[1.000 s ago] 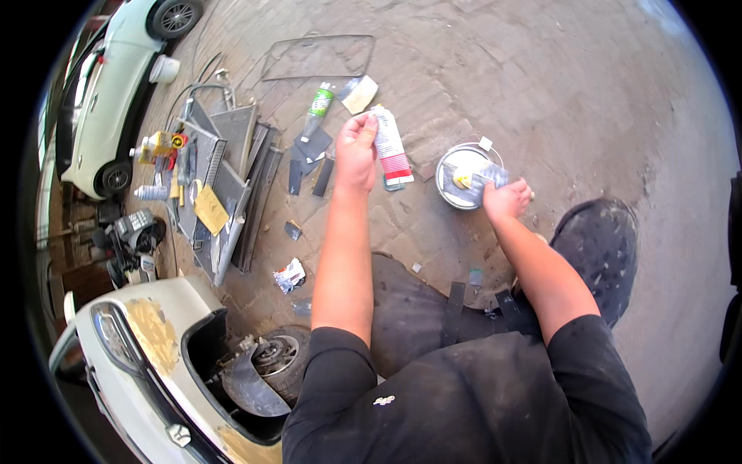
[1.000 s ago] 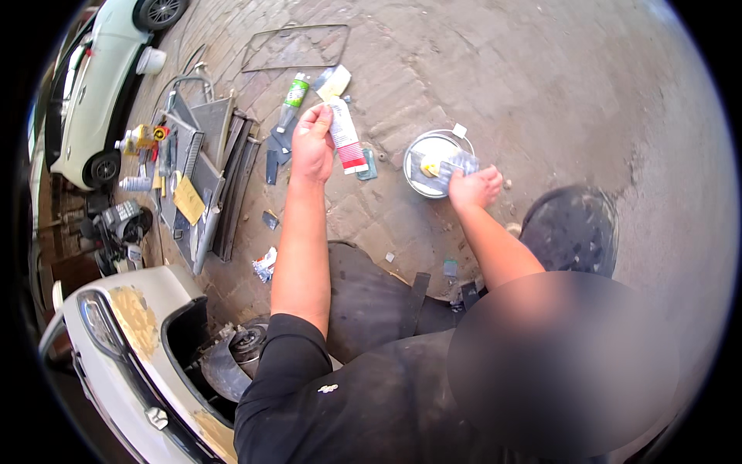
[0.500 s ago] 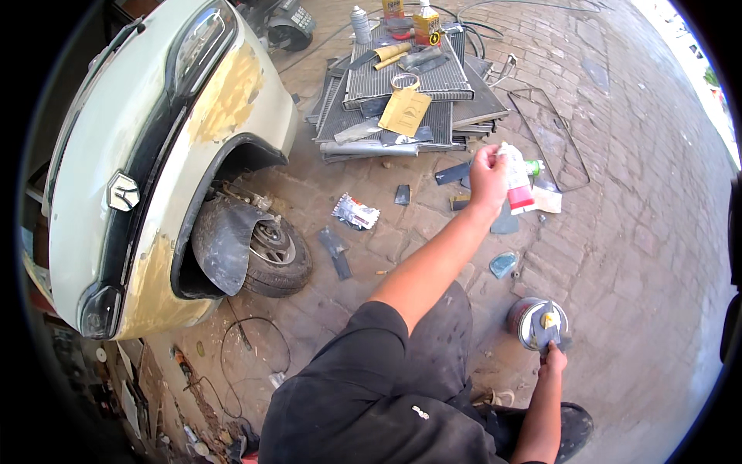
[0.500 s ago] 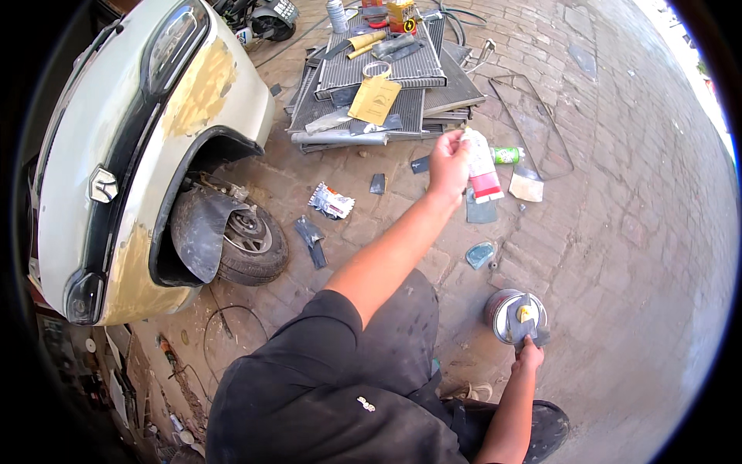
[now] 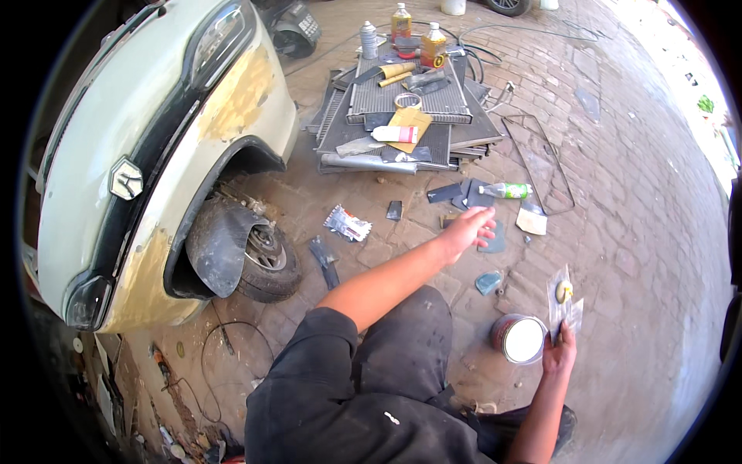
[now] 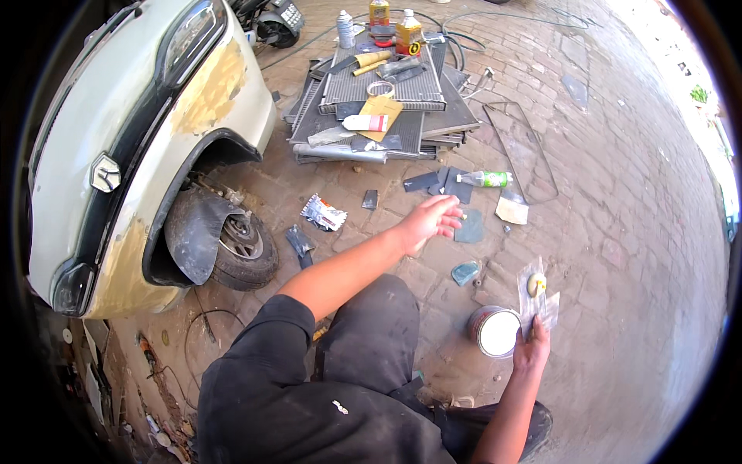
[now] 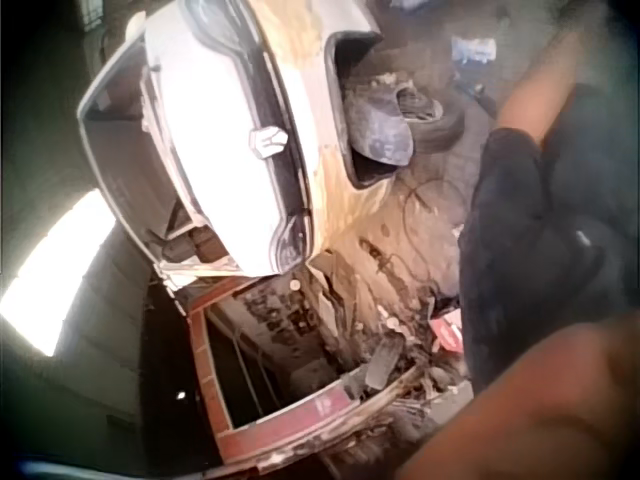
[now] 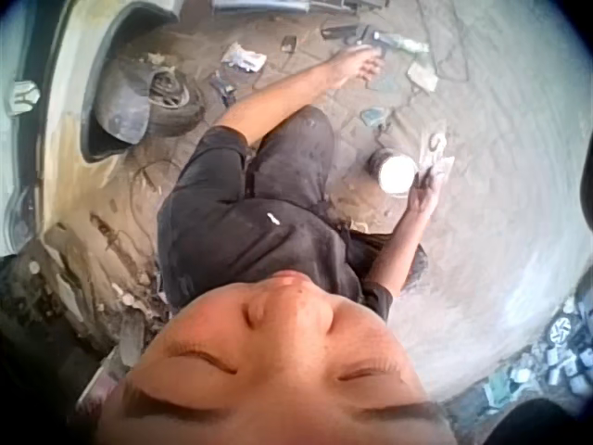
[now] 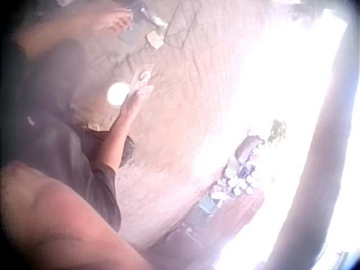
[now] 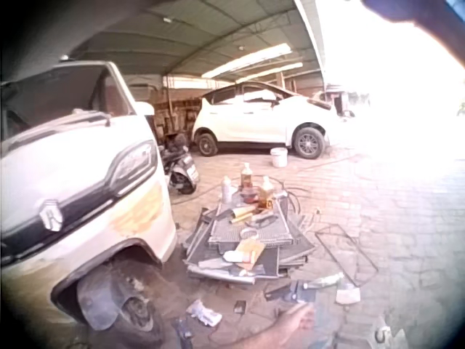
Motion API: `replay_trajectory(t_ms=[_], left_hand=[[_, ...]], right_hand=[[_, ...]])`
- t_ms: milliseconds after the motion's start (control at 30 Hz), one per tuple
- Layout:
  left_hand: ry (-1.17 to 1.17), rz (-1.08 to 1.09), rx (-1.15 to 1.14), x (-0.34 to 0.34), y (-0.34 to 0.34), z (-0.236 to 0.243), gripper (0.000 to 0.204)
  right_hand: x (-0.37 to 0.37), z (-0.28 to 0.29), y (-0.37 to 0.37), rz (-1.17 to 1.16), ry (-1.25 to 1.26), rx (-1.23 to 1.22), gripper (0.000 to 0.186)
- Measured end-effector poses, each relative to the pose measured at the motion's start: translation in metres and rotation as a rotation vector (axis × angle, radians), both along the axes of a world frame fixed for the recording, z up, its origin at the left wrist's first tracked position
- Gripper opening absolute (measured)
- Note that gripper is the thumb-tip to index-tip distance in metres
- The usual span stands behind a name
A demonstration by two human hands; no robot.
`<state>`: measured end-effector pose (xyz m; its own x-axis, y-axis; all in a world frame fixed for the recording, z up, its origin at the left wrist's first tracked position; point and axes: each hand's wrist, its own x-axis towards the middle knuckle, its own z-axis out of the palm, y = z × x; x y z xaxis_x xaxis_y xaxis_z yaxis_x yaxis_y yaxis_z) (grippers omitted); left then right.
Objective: The person prepares a body filler mixture on a metal sheet using a putty knife and a tube of hardener. They then apply the filler to a damaged area on the front fender of a white car, smoothing the surface with the tool.
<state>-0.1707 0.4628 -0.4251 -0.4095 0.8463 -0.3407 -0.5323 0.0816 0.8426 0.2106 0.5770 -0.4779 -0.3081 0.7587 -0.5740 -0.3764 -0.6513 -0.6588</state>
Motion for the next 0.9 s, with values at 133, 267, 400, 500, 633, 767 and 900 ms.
replay_trajectory(t_ms=[133, 267, 400, 500, 633, 767, 900], left_hand=[[-0.141, -0.320, 0.302, 0.095, -0.007, 0.042, 0.060], [-0.067, -0.279, 0.378, 0.129, 0.000, 0.055, 0.050], [0.092, -0.239, 0.331, 0.138, -0.010, 0.047, 0.043], [0.210, -0.245, 0.291, 0.149, -0.021, 0.045, 0.039], [0.136, -0.173, 0.289, 0.164, -0.022, 0.058, 0.036], [-0.102, -0.136, 0.404, 0.167, -0.020, 0.067, 0.037], [-0.147, -0.220, 0.434, 0.174, -0.017, 0.071, 0.042]], right_hand=[[-0.053, 0.111, -0.012, 0.155, 0.044, 0.161, 0.036], [-0.048, 0.130, -0.009, 0.309, 0.175, 0.249, 0.038], [-0.034, 0.131, -0.021, 0.284, 0.110, 0.334, 0.038], [-0.033, 0.131, -0.037, 0.236, 0.117, 0.290, 0.035], [-0.021, 0.116, -0.041, 0.157, 0.079, 0.338, 0.032], [-0.004, 0.118, -0.030, 0.127, 0.107, 0.391, 0.031], [0.011, 0.118, -0.023, 0.062, 0.074, 0.578, 0.033]])
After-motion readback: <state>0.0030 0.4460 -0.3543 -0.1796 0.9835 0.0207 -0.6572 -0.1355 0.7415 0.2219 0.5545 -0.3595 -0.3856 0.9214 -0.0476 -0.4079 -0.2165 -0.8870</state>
